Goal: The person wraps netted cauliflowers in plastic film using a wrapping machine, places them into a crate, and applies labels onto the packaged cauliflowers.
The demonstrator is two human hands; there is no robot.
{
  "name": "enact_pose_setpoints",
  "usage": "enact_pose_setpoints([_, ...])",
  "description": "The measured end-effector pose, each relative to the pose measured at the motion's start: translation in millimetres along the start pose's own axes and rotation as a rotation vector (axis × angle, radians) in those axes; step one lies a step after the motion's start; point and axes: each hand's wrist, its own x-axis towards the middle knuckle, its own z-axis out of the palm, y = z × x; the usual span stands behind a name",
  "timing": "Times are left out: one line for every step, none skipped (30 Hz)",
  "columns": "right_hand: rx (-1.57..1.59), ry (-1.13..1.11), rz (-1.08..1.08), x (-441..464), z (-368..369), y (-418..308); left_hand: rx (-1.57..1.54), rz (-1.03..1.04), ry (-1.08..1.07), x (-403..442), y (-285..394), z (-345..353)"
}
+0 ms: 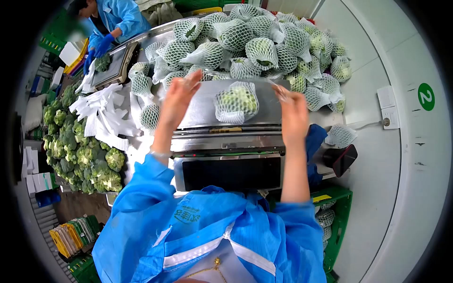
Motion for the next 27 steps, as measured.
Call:
enact_pose_setpoints([-0.574, 0.003, -0.092, 15, 5, 22, 0.306, -0.018, 0.045, 17, -39, -14])
enact_pose_setpoints([-0.932, -0.030, -0.080, 22, 3, 56, 0.678, -0.123, 0.109, 27, -61, -11])
enact_pose_setpoints([-1.112, -0.073, 0.052, 22, 0, 91, 0.876, -0.288, 0.053, 29, -89, -15])
enact_pose_setpoints([-0.928, 0.008, 0.210, 17, -6, 120, 0.768, -0.282, 0.027, 30, -127, -31])
enact_pose_setpoints([-0.888, 0.009, 0.337, 18, -10, 121, 0.725, -0.304, 0.017, 32, -127, -31])
enact_pose_setpoints([-0.866, -0.029, 0.331, 19, -14, 120, 0.680, -0.322, 0.009, 31, -126, -29])
enact_pose_setpoints([-0.844, -0.065, 0.331, 13, -18, 118, 0.540, -0.369, -0.039, 24, -115, -23])
enact_pose_setpoints([-0.820, -0.098, 0.334, 5, -22, 116, 0.401, -0.417, -0.089, 14, -95, -16])
enact_pose_setpoints([-0.688, -0.119, 0.452, 2, -21, 100, 0.433, -0.386, -0.157, 7, -86, -12])
enact_pose_setpoints([-0.664, -0.146, 0.408, -6, -21, 99, 0.462, -0.353, -0.224, 1, -77, -8])
enact_pose_setpoints([-0.641, -0.174, 0.362, -12, -22, 100, 0.657, -0.236, -0.307, -4, -75, -6])
enact_pose_setpoints([-0.617, -0.203, 0.323, -18, -18, 96, 0.847, -0.119, -0.386, -8, -72, -5])
enact_pose_setpoints([-0.582, -0.197, 0.353, -17, -15, 91, 0.882, -0.176, -0.334, -5, -70, 0])
enact_pose_setpoints([-0.549, -0.219, 0.441, -20, -14, 81, 0.917, -0.234, -0.281, -2, -69, 4])
enact_pose_setpoints([-0.515, -0.243, 0.522, -21, -10, 68, 0.921, -0.228, -0.311, 0, -67, 4])
enact_pose_setpoints([-0.481, -0.269, 0.588, -14, -6, 55, 0.804, -0.360, -0.252, 0, -53, 10])
enact_pose_setpoints([-0.493, -0.319, 0.608, -22, -2, 38, 0.681, -0.495, -0.194, -8, -35, 18])
enact_pose_setpoints([-0.552, -0.391, 0.581, -37, 0, 23, 0.547, -0.646, -0.135, -24, -26, 23])
enact_pose_setpoints([-0.606, -0.463, 0.563, -54, 1, 8, 0.440, -0.714, -0.176, -43, -25, 19])
enact_pose_setpoints([-0.659, -0.534, 0.536, -70, 4, -6, 0.387, -0.900, -0.105, -64, -2, 37])
enact_pose_setpoints([-0.655, -0.585, 0.581, -87, 4, -22, 0.308, -1.025, -0.172, -82, 2, 37])
enact_pose_setpoints([-0.651, -0.636, 0.619, -100, 3, -35, 0.228, -1.142, -0.240, -96, 4, 35])
enact_pose_setpoints([-0.629, -0.674, 0.722, -113, 1, -42, 0.163, -1.224, -0.258, -111, 2, 34])
enact_pose_setpoints([-0.644, -0.666, 0.740, -125, 4, -49, 0.096, -1.313, -0.276, -126, -2, 34])
enact_pose_setpoints([-0.684, -0.634, 0.775, -139, 2, -45, 0.139, -1.363, -0.308, -138, -5, 36])
enact_pose_setpoints([-0.724, -0.598, 0.807, -154, -3, -38, 0.102, -1.374, -0.180, -153, -7, 43])
enact_pose_setpoints([-0.763, -0.546, 0.814, -166, -6, -32, 0.038, -1.387, -0.159, -167, -15, 40])
